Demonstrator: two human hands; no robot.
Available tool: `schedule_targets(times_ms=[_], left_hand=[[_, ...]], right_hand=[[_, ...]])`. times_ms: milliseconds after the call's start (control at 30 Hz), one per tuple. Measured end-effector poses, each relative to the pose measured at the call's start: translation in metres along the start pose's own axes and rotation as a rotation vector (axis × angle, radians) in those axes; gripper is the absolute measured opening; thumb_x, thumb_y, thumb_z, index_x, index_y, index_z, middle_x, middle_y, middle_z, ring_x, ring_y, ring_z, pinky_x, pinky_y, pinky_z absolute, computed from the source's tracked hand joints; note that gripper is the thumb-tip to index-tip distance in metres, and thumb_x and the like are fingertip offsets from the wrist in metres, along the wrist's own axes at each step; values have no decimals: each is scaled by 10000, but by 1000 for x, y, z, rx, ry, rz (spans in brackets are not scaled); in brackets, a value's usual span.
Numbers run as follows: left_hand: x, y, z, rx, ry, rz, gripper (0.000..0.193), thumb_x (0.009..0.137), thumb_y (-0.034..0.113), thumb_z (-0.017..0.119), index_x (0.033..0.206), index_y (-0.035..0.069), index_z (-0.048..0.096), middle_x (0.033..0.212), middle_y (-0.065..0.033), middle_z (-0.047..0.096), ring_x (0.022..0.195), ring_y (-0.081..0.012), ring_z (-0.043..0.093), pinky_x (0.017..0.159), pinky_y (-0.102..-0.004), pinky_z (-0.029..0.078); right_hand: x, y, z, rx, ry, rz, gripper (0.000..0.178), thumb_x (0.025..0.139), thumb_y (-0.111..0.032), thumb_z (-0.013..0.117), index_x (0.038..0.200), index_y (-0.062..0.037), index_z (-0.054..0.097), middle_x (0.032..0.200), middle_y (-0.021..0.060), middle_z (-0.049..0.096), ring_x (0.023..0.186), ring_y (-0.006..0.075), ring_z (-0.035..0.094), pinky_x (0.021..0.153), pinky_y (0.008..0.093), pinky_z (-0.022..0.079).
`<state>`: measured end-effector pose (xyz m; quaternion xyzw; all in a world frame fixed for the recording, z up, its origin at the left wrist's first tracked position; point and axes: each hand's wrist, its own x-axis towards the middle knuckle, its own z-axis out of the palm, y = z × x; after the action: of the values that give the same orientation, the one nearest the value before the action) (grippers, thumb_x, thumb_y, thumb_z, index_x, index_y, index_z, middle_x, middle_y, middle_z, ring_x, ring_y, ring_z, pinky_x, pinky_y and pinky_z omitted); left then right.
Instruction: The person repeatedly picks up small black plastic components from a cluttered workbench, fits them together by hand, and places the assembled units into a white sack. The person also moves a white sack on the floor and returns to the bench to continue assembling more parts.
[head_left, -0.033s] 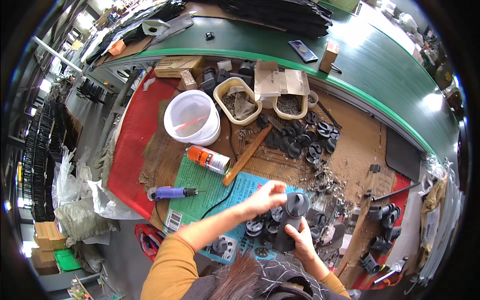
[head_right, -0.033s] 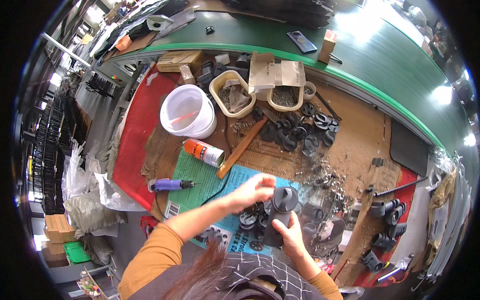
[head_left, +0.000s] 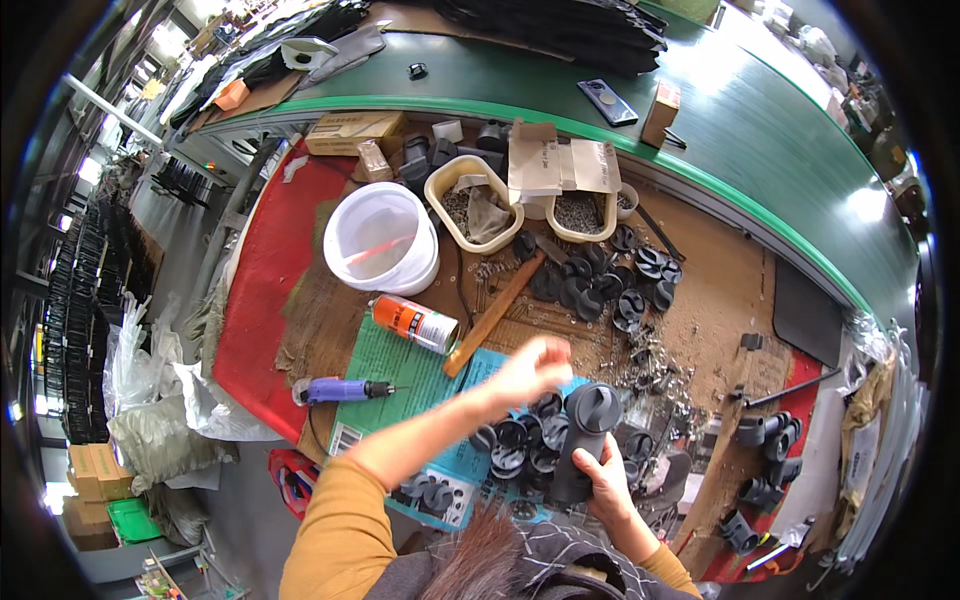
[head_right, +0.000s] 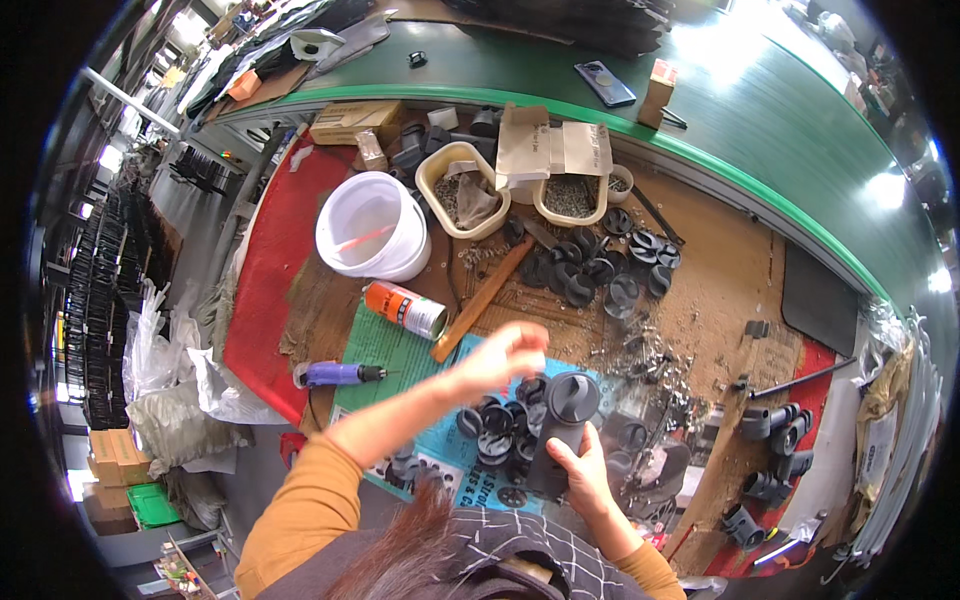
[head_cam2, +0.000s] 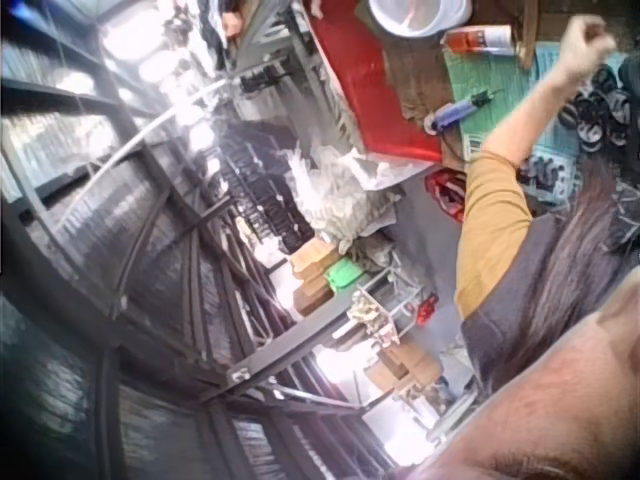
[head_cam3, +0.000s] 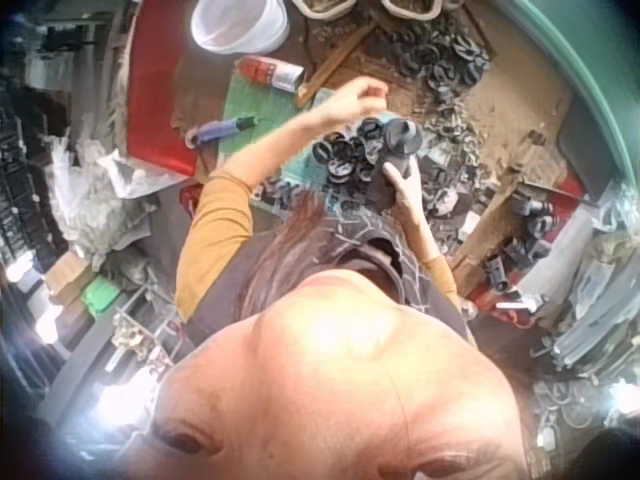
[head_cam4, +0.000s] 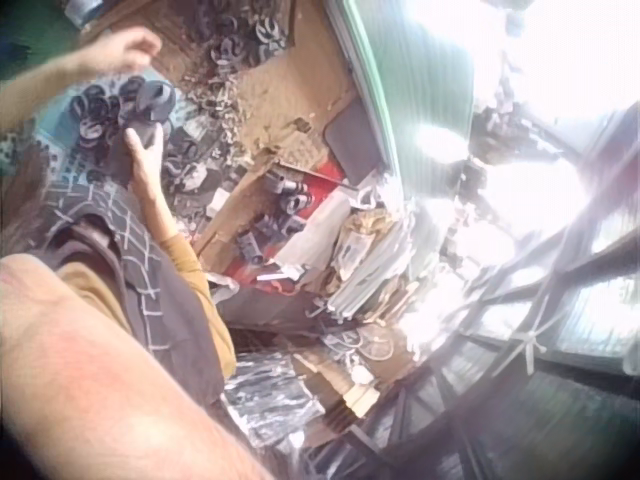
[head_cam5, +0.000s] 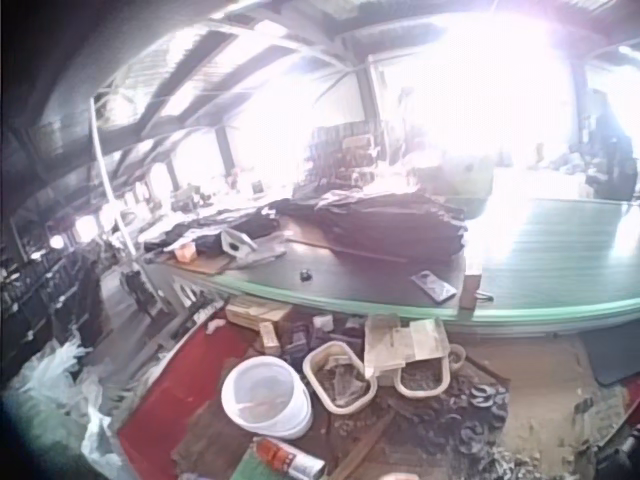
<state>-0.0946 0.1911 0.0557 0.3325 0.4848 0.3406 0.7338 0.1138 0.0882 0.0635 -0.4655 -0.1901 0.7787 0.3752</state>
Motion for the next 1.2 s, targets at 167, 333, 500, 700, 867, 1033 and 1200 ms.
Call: schedule_targets(times_ms=[167,333,500,700,867,1033,1200], left_hand=[[180,130,-128,544,552,479,230,805,90,614,1032,57,629,933,-73,669,873,-178,629,809,-315,507],[269,188,-194,1395,950,-190,482,778,244,613,1238,108,586,1304,-133,536,1250,-308,470,1015,-425,388],[302,176,-185,1617,943,-234,370,880,200,534,1228,86,589,1337,-152,495,1256,-342,460,995,-428,418],[250,245,-210,1549,1204,399,254,855,137,464,944,25,674,972,-215,668,914,-363,658,818,-436,524],[155,206,-148,222,795,760,408,851,-56,422,1254,-18,476,1131,-138,592,903,-227,618,848,-330,507],[64,68,-39,-454,306,83,254,944,14,412,1164,-28,532,1069,-159,625,986,-248,639,853,-330,565],[19,-12,27,-279,296,-32,285,933,-30,459,1197,24,551,1071,-66,634,924,-162,638,815,-286,544]], right_hand=[[39,-30,-6,-63,84,-45,536,809,-116,731,1263,-56,453,1112,37,576,998,129,554,898,298,446],[51,-44,-18,11,189,-30,552,800,-114,735,1269,-56,448,1117,40,568,1000,132,557,895,294,450],[61,-45,-28,56,260,13,557,802,-92,724,1278,-56,437,1123,38,562,997,128,555,885,289,457],[64,-44,-31,43,233,-33,551,806,-89,710,1282,-54,435,1130,38,556,1006,135,549,896,301,453],[97,-50,-2,93,91,-153,584,826,-188,712,1281,-74,364,1033,104,577,924,229,613,837,391,521],[132,-41,19,215,35,-267,412,941,-234,579,1269,-65,396,1113,105,579,909,167,602,790,309,516],[107,-30,1,340,264,-334,407,959,-304,568,1225,-23,441,1087,38,552,945,85,518,832,253,456]])
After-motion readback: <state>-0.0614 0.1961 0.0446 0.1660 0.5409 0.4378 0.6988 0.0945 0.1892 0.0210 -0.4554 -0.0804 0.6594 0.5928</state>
